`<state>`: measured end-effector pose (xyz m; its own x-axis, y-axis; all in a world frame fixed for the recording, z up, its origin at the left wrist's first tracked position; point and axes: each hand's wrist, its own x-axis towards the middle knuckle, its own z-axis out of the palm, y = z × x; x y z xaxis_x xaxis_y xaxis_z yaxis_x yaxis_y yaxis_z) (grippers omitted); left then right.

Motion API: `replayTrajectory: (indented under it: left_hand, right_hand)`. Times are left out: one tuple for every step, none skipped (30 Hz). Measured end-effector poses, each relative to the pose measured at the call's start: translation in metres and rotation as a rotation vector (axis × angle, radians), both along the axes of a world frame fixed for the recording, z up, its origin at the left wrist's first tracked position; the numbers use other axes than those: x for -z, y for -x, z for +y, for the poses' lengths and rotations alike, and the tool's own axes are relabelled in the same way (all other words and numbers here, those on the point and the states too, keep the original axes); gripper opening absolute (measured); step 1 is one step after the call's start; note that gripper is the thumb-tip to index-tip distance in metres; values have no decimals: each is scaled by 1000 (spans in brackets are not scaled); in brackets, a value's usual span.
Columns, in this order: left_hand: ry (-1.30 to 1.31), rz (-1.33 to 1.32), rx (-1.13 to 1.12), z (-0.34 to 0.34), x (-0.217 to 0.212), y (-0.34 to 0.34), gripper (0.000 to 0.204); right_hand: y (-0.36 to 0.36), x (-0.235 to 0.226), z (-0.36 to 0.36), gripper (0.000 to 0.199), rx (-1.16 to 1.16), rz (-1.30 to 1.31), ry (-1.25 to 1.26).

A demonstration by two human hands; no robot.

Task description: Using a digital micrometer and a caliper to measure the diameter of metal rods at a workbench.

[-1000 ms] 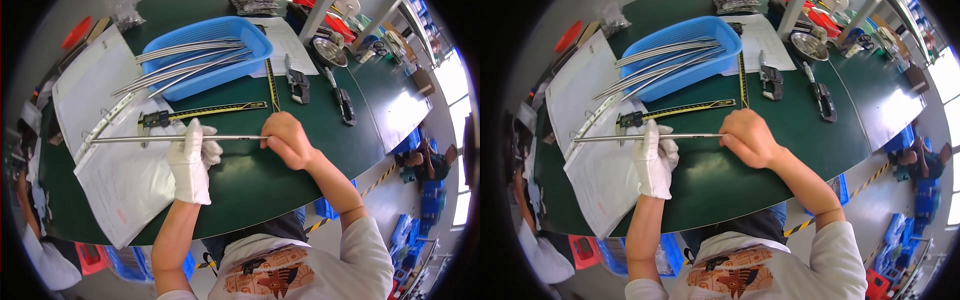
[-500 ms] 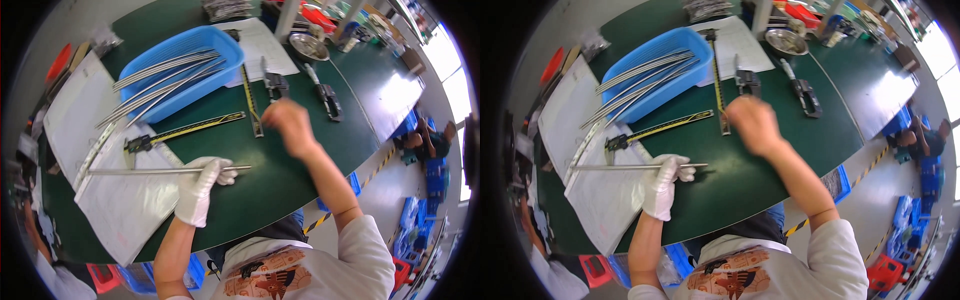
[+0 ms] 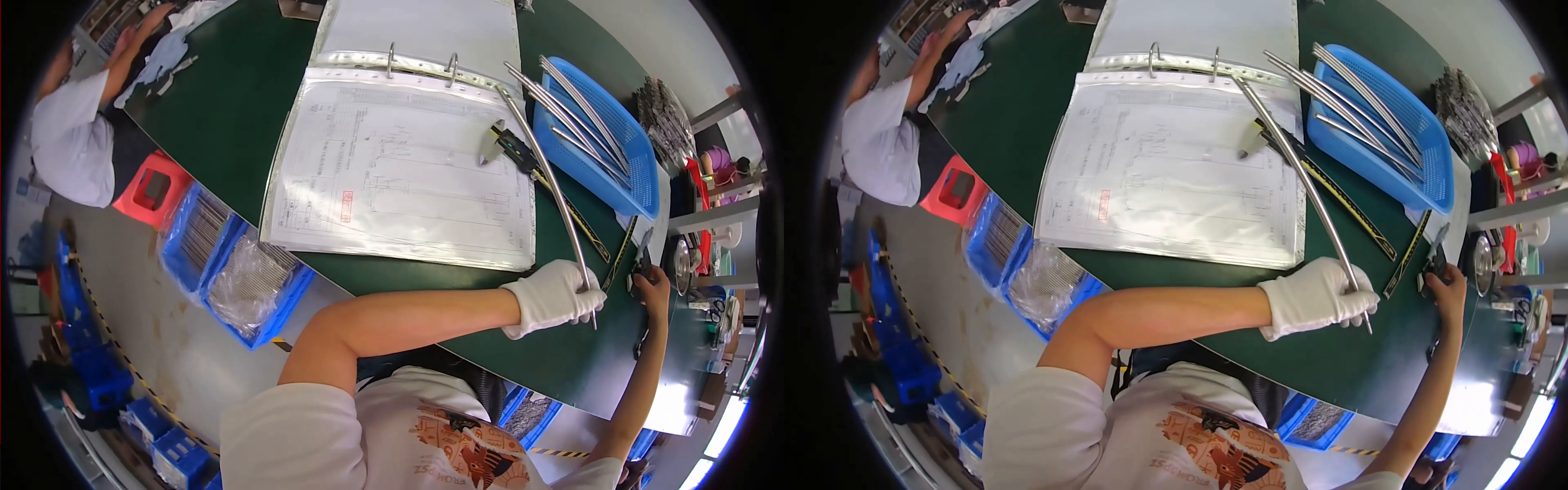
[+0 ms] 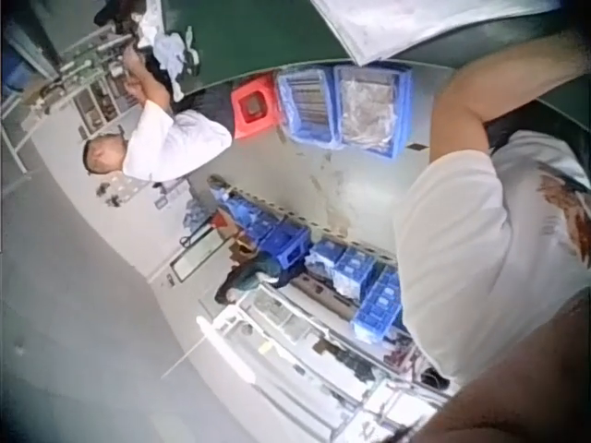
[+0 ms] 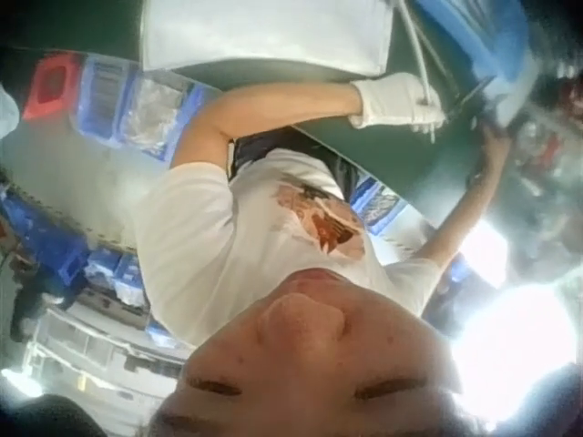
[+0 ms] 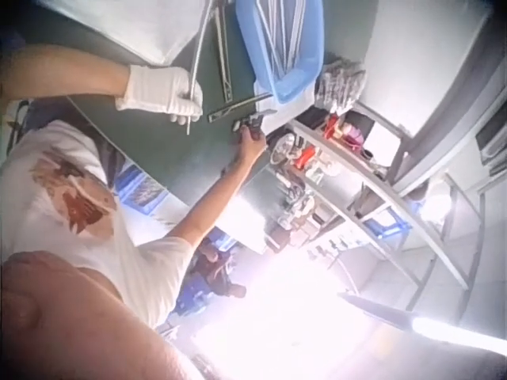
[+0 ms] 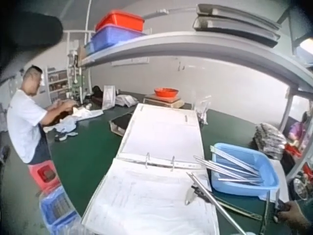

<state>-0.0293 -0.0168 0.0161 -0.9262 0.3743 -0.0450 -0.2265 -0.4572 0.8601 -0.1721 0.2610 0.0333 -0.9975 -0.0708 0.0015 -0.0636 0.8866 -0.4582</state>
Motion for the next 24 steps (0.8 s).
replayTrajectory:
  left_hand:
    - [-10,3,0,0,-2,-1,16]
    - [-21,-5,10,0,-3,-2,16]
    - [-30,-15,20,0,-5,-3,16]
    - [-38,-6,19,-1,-7,-4,16]
    - [-18,-2,21,0,-8,-3,16]
    - [2,3,23,1,-8,-2,17]
    - [-3,3,21,1,-8,-2,17]
    - [49,57,5,2,-8,-1,17]
    - [100,111,-12,1,-8,-1,18]
    - [98,111,-9,2,-9,-1,18]
    - [116,136,-15,2,-8,-1,18]
    - [135,161,-21,2,-8,-2,19]
    - [136,160,-18,1,-7,-2,19]
    - [141,181,-32,0,-6,-2,19]
    - [147,200,-46,-1,-6,-2,19]
    - [149,200,-40,-1,-6,-2,19]
    - [167,203,-51,-3,-6,-1,19]
    - [185,207,-62,-5,-6,-1,19]
    - [186,208,-46,-4,-6,0,19]
    - [133,158,-41,-5,-6,0,20]
    - [80,109,-34,-6,-6,0,20]
    - [67,97,-19,-7,-9,1,21]
    - [29,110,-3,-8,-11,3,23]
    - [38,129,6,-9,-13,7,24]
  right_hand:
    - [-1,-6,-7,32,83,-108,24]
    - [2,-9,-8,32,85,-104,15]
    - [6,-11,-6,28,124,-131,-105]
    - [10,-14,-4,24,161,-150,-224]
    - [15,-12,9,24,164,-146,-232]
    - [20,-7,28,25,123,-105,-244]
    - [16,-9,29,25,79,-68,-254]
    - [13,-12,28,25,78,-69,-259]
    - [8,-15,26,27,90,2,-432]
    - [-1,-20,19,30,105,73,-602]
    - [-9,-22,9,30,106,69,-604]
    - [-15,-22,-2,31,126,82,-613]
    - [-17,-22,-7,32,147,97,-622]
    - [-17,-20,-7,32,148,94,-619]
    - [-17,-16,-6,34,101,135,-563]
    - [-17,-12,-3,36,60,177,-507]
    - [-15,-8,-1,36,65,174,-504]
    - [-10,-3,-1,30,99,124,-329]
    - [-5,1,4,27,141,75,-155]
    - [-1,5,5,27,155,74,-151]
    - [5,8,7,29,205,117,-220]
    - [10,9,12,34,263,162,-291]
    - [15,13,25,34,298,166,-296]
    - [20,17,42,36,227,190,-152]
